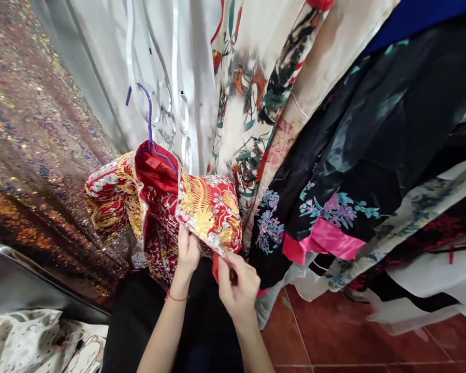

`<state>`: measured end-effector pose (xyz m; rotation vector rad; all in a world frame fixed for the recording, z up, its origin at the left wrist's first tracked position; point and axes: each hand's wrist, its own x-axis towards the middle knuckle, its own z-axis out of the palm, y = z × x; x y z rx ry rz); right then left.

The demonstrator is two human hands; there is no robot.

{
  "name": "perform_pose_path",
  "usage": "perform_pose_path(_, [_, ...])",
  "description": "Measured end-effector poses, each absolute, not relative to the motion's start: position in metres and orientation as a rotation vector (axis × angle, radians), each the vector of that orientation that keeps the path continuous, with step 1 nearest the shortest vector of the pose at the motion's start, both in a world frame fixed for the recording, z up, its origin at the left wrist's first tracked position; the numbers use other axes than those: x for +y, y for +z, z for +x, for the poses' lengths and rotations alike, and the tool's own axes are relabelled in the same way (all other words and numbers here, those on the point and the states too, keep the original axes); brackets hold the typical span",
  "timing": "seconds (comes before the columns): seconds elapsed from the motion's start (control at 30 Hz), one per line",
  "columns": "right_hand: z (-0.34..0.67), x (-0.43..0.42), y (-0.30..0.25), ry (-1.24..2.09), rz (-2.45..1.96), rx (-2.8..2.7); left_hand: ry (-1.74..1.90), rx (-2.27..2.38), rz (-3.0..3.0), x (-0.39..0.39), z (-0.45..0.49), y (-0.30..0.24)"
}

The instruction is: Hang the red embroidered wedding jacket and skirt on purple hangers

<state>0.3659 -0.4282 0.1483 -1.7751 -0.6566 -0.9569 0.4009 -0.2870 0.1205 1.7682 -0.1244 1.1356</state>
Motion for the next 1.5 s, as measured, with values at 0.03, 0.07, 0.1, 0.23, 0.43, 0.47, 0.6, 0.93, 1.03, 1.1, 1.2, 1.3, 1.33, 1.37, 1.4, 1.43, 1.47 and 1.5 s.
perform_pose_path(0.03, [0.366,-0.432,0.152,-0.947,-1.755,-0.574,1.230,-0.154,1.880,-0.284,0.406,0.132])
perform_pose_path(0.07, [0.366,-0.435,0.156,-0.934,-1.734,-0.502,1.307,-0.179,1.990,-0.281,0.410,0.145])
perform_pose_path(0.1, [0.368,-0.437,0.162,-0.919,-1.706,-0.442,1.365,-0.206,2.090,-0.279,0.413,0.157])
perform_pose_path(0.23, [0.378,-0.440,0.186,-0.905,-1.594,-0.303,1.485,-0.340,2.317,-0.268,0.416,0.191])
perform_pose_path(0.43, [0.389,-0.449,0.193,-0.908,-1.626,-0.281,1.458,-0.574,2.330,-0.261,0.419,0.203])
perform_pose_path(0.47, [0.390,-0.451,0.192,-0.909,-1.629,-0.291,1.428,-0.582,2.336,-0.262,0.420,0.202])
perform_pose_path(0.6, [0.392,-0.456,0.192,-0.914,-1.623,-0.301,1.464,-0.515,2.326,-0.265,0.427,0.197])
perform_pose_path(0.93, [0.393,-0.451,0.206,-0.919,-1.594,-0.260,1.461,-0.437,2.248,-0.294,0.453,0.209])
perform_pose_path(1.03, [0.389,-0.451,0.209,-0.979,-1.601,-0.244,1.503,-0.199,2.112,-0.305,0.458,0.193])
perform_pose_path(1.1, [0.386,-0.453,0.209,-1.031,-1.616,-0.237,1.567,-0.160,1.927,-0.309,0.444,0.181])
perform_pose_path(1.2, [0.380,-0.451,0.204,-1.054,-1.749,-0.432,1.317,-0.296,1.690,-0.308,0.404,0.167])
perform_pose_path(1.3, [0.372,-0.440,0.191,-0.964,-1.945,-0.916,0.848,-0.319,1.616,-0.302,0.370,0.164])
perform_pose_path(1.33, [0.369,-0.435,0.186,-0.931,-1.997,-1.054,0.737,-0.247,1.598,-0.299,0.364,0.164])
perform_pose_path(1.37, [0.366,-0.432,0.183,-0.904,-2.037,-1.156,0.657,-0.144,1.575,-0.297,0.360,0.165])
perform_pose_path(1.4, [0.363,-0.429,0.181,-0.872,-2.059,-1.220,0.608,-0.029,1.541,-0.295,0.359,0.166])
perform_pose_path(1.43, [0.362,-0.429,0.181,-0.828,-2.056,-1.258,0.590,0.076,1.498,-0.293,0.359,0.166])
perform_pose_path(1.47, [0.363,-0.430,0.184,-0.783,-2.015,-1.266,0.587,0.146,1.458,-0.290,0.359,0.167])
perform_pose_path(1.5, [0.367,-0.433,0.189,-0.754,-1.942,-1.245,0.585,0.167,1.430,-0.288,0.358,0.167])
